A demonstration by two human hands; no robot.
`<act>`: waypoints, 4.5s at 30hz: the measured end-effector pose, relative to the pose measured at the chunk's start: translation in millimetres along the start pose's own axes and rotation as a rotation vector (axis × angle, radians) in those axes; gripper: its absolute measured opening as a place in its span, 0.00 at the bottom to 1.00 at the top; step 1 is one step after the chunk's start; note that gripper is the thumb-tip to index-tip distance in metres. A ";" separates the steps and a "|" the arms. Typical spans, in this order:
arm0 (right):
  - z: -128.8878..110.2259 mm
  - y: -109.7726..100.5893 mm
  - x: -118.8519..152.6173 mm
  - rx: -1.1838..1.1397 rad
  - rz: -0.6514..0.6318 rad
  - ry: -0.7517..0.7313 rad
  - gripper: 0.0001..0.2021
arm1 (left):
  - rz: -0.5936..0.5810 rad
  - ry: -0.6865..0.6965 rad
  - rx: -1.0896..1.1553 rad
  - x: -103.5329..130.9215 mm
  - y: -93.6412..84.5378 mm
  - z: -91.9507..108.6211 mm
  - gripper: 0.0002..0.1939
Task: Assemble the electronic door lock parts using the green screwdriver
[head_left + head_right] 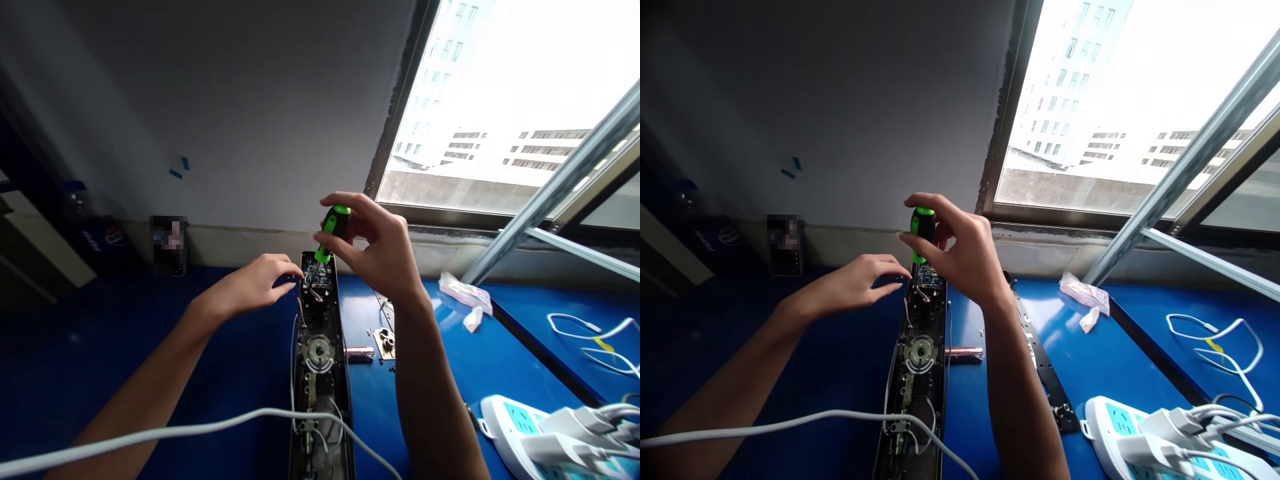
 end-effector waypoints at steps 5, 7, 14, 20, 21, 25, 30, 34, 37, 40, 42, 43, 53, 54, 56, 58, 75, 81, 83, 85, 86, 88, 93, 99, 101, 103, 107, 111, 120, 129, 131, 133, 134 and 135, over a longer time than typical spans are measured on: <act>4.0 22.6 -2.0 0.089 -0.050 -0.036 0.16 | -0.044 0.022 0.047 1.3 8.0 -0.1 0.17; 3.3 26.2 -1.3 0.106 -0.059 -0.058 0.16 | -0.068 0.027 0.057 2.2 10.4 2.7 0.17; -0.1 27.4 1.4 0.124 -0.044 -0.159 0.16 | -0.090 0.039 0.057 1.4 12.0 6.1 0.15; 4.3 28.0 1.3 0.216 0.048 -0.260 0.17 | -0.094 0.037 0.046 0.2 16.8 0.9 0.17; 5.0 27.7 1.4 0.247 0.078 -0.276 0.18 | -0.092 0.033 0.051 -0.1 17.6 0.1 0.18; 9.0 28.2 1.8 0.332 0.162 -0.284 0.20 | -0.102 0.009 0.090 -1.6 20.3 -2.8 0.18; 9.5 27.0 2.1 0.318 0.171 -0.253 0.18 | -0.141 0.005 0.149 -2.4 23.2 -4.9 0.18; 3.9 35.4 2.8 0.174 -0.020 -0.273 0.21 | -0.143 0.025 0.179 -2.4 23.7 -4.9 0.17; 4.9 38.1 3.7 0.183 -0.065 -0.250 0.22 | -0.146 0.014 0.170 -2.4 24.2 -5.7 0.17; 6.4 32.7 3.8 0.282 0.076 -0.253 0.14 | -0.167 -0.026 0.173 -2.4 26.9 -7.5 0.17; 6.7 32.4 3.8 0.289 0.134 -0.263 0.15 | -0.188 -0.074 0.201 -2.5 30.9 -10.4 0.18; 7.0 33.3 3.4 0.269 0.134 -0.260 0.14 | -0.195 -0.097 0.221 -2.6 33.2 -11.7 0.20; 4.6 31.7 3.1 0.256 -0.003 -0.166 0.19 | -0.193 -0.115 0.326 -5.8 46.5 -13.4 0.27; 4.8 28.5 2.9 0.280 0.041 -0.167 0.16 | -0.190 -0.114 0.321 -5.7 45.9 -13.0 0.26; 4.9 27.5 2.7 0.266 0.061 -0.171 0.13 | -0.185 -0.112 0.317 -5.7 44.4 -11.9 0.25; 3.4 33.2 3.1 0.210 -0.013 -0.175 0.19 | -0.193 -0.115 0.325 -5.7 44.1 -10.6 0.25; -1.8 32.0 6.0 0.319 -0.016 -0.138 0.14 | -0.219 -0.116 0.275 -4.0 44.6 -10.2 0.27; -3.8 38.1 7.1 0.310 -0.092 -0.127 0.23 | -0.226 -0.099 0.265 -5.3 44.7 -7.9 0.24; -4.7 37.8 6.7 0.316 -0.074 -0.140 0.17 | -0.216 -0.105 0.253 -5.3 43.5 -8.1 0.24; -5.6 38.9 6.6 0.294 -0.074 -0.159 0.16 | -0.210 -0.111 0.259 -5.1 42.5 -7.9 0.26; -5.7 39.8 6.7 0.282 -0.081 -0.163 0.19 | -0.211 -0.107 0.266 -5.0 42.2 -7.1 0.26; -4.9 40.8 6.7 0.274 -0.093 -0.153 0.24 | -0.213 -0.095 0.273 -4.9 41.5 -5.0 0.24; -3.9 38.0 6.6 0.289 -0.070 -0.143 0.15 | -0.224 -0.113 0.270 -4.0 41.1 -5.1 0.25; -1.2 39.0 7.5 0.298 -0.081 -0.125 0.23 | -0.227 -0.105 0.263 -3.5 41.6 -4.6 0.23; 0.2 37.8 7.0 0.318 -0.067 -0.119 0.17 | -0.228 -0.095 0.261 -3.7 41.6 -4.1 0.23; 0.5 37.2 6.5 0.310 -0.058 -0.138 0.13 | -0.226 -0.098 0.272 -3.7 41.6 -4.6 0.24; 0.4 37.8 6.4 0.256 -0.066 -0.171 0.20 | -0.221 -0.106 0.294 -3.3 41.3 -5.3 0.26; 0.8 36.7 5.9 0.302 -0.043 -0.157 0.22 | -0.222 -0.098 0.277 -4.0 40.5 -4.3 0.24; 0.6 38.4 6.2 0.248 -0.060 -0.170 0.25 | -0.226 -0.103 0.284 -4.3 40.3 -3.8 0.23; 2.6 36.1 5.1 0.263 -0.035 -0.164 0.23 | -0.231 -0.096 0.323 -4.2 44.9 -6.8 0.25; 4.1 35.7 5.1 0.282 -0.033 -0.146 0.19 | -0.238 -0.101 0.318 -4.2 45.6 -7.1 0.25; 3.7 35.4 5.0 0.273 -0.033 -0.151 0.15 | -0.235 -0.107 0.302 -4.3 44.9 -7.6 0.27; 3.1 35.6 5.1 0.262 -0.035 -0.158 0.14 | -0.231 -0.107 0.300 -4.5 44.3 -7.5 0.27; 2.7 36.2 5.2 0.253 -0.041 -0.161 0.15 | -0.229 -0.105 0.303 -4.6 43.9 -7.2 0.27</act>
Point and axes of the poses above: each hand's wrist, its own x-axis away from the middle knuckle, its own y-axis out of the palm, z = x × y, the point moved 9 cm from there along -x, towards the middle knuckle, and after that the axes turned 10 degrees about -x, right-handed, at the moved point
